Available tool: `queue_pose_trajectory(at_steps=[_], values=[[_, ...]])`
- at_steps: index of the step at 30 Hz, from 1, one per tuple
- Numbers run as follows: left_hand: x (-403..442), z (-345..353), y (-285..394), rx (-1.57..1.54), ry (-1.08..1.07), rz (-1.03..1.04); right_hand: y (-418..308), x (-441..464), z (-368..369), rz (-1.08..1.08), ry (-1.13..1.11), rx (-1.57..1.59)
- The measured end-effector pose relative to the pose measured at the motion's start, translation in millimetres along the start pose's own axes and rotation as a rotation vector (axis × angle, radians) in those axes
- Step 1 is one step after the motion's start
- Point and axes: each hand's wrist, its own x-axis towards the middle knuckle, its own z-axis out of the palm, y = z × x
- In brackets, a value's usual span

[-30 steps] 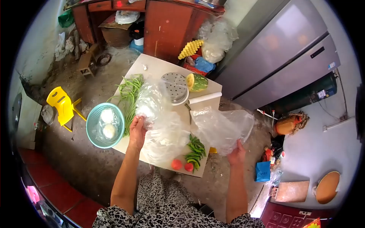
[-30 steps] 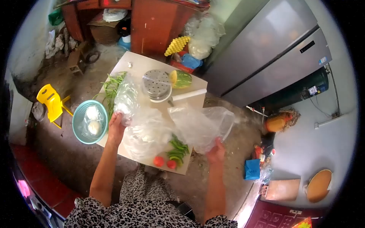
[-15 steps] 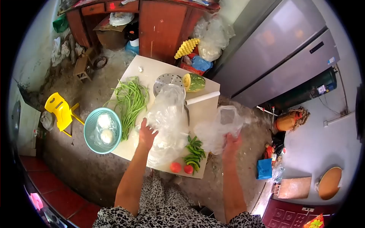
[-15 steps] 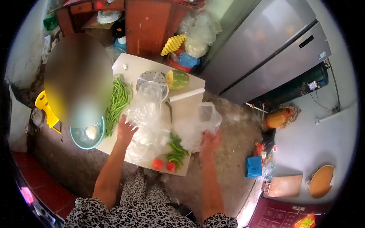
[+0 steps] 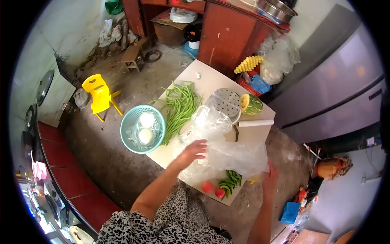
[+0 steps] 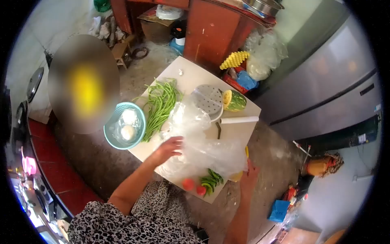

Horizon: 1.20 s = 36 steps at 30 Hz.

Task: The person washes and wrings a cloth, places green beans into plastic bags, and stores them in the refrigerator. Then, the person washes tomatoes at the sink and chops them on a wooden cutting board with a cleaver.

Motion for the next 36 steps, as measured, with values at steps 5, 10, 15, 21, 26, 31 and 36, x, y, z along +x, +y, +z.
queue_pose_trajectory(at_steps=[5,10,15,21,26,31,36], values=[[75.6,-129.4,-25.6,0.582,0.548,0.309,-24.7,-4.2,20.4,0.285,-0.128,0.453],[145.6,-161.1,-19.7,1.276,0.755,-0.125,-36.2,-4.5,49.4,0.369,-0.103,0.752],[178.9,-168.9,-10.7,1.421,0.837,-0.185,-37.4,-19.6,40.8,0.404,-0.110,0.725],[192.8,-173.8,-22.8,1.397,0.870,-0.180,-30.4,-35.6,42.9,0.509,-0.035,0.738],[205.2,-173.6,-47.7,1.498,0.988,-0.133,-20.5,-32.5,41.0,0.491,-0.030,0.751],[188.5,-159.0,-14.6,1.361,0.903,-0.211,-9.2,-29.5,28.4,0.429,-0.030,0.784],[160.9,-158.2,68.4,1.216,0.722,-0.160,-11.6,-25.6,8.3,0.460,0.048,0.901]])
